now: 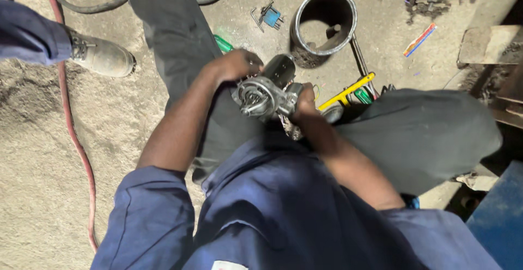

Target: The person sits on the floor and uses a screwdriver and pliers to disassemble and adjust a small electric motor. They remove the housing, manipulate internal components, and reassemble the unit.

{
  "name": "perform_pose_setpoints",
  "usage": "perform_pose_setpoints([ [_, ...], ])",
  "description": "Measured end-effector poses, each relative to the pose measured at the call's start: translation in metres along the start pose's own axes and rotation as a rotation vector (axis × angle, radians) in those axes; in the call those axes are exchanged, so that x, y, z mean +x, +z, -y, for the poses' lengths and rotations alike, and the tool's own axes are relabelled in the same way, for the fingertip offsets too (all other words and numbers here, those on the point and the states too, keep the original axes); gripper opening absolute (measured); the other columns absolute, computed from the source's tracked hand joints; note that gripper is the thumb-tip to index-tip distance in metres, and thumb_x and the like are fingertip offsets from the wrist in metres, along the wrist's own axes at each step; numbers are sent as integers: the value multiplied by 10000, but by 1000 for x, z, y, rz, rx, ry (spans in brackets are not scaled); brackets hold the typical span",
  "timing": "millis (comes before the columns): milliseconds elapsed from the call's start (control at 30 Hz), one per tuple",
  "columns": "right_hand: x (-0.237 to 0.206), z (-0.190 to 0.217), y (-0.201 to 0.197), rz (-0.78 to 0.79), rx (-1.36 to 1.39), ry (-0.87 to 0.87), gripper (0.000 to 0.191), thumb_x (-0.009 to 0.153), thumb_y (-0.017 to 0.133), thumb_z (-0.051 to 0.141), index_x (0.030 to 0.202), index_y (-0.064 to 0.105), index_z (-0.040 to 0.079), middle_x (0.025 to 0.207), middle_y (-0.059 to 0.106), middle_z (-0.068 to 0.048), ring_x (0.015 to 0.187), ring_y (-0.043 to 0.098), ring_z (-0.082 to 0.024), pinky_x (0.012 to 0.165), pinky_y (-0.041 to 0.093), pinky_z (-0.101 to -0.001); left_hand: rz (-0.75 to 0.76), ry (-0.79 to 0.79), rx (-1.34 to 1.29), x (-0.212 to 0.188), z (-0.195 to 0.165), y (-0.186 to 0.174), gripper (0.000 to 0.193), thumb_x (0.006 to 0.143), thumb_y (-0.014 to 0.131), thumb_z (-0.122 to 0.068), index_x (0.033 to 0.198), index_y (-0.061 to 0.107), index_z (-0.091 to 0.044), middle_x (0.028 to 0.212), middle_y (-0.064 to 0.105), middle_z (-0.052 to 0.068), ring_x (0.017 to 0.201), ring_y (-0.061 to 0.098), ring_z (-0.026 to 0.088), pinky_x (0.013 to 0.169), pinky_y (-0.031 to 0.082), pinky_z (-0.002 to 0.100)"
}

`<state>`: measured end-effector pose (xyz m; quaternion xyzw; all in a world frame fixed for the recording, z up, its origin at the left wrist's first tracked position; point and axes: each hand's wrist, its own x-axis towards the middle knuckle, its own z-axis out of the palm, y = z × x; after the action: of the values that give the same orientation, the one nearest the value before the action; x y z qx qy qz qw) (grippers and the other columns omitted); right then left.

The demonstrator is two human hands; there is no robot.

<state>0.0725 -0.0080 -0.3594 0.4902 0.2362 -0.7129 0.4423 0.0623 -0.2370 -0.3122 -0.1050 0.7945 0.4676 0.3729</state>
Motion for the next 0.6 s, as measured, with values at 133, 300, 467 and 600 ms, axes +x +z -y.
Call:
perform_pose_setpoints([
  [133, -1, -3, 0, 69, -6, -43, 541, 960, 364, 530, 1152, 600, 82, 1083, 650, -173, 986, 665, -395, 892, 562, -582, -659, -62, -6, 72, -9, -40, 263, 799, 674, -55, 1030, 783, -115, 1027, 767, 171, 909, 758, 290, 820, 579, 364],
  [300, -14, 3, 14, 61, -19, -44, 533, 960, 364, 523, 1142, 601, 82, 1070, 652, -171, 970, 666, -390, 878, 563, -576, -765, 133, 196, 137, -24, -40, 219, 819, 661, -15, 986, 770, -105, 996, 704, 202, 952, 681, 379, 819, 544, 451],
  [467, -21, 9, 27, 38, -24, -50, 525, 959, 365, 516, 1131, 603, 81, 1056, 654, -169, 954, 667, -385, 865, 564, -570, -769, 175, 416, 152, -15, -31, 176, 781, 674, -45, 948, 722, -73, 974, 664, 178, 977, 611, 410, 811, 517, 502],
  [600, -14, 5, 15, 35, -12, -63, 519, 959, 365, 511, 1122, 605, 81, 1046, 656, -167, 941, 667, -380, 854, 565, -565, -777, 442, 563, 155, 1, -31, 112, 853, 664, -54, 931, 735, -91, 931, 695, 150, 977, 632, 388, 835, 524, 504],
])
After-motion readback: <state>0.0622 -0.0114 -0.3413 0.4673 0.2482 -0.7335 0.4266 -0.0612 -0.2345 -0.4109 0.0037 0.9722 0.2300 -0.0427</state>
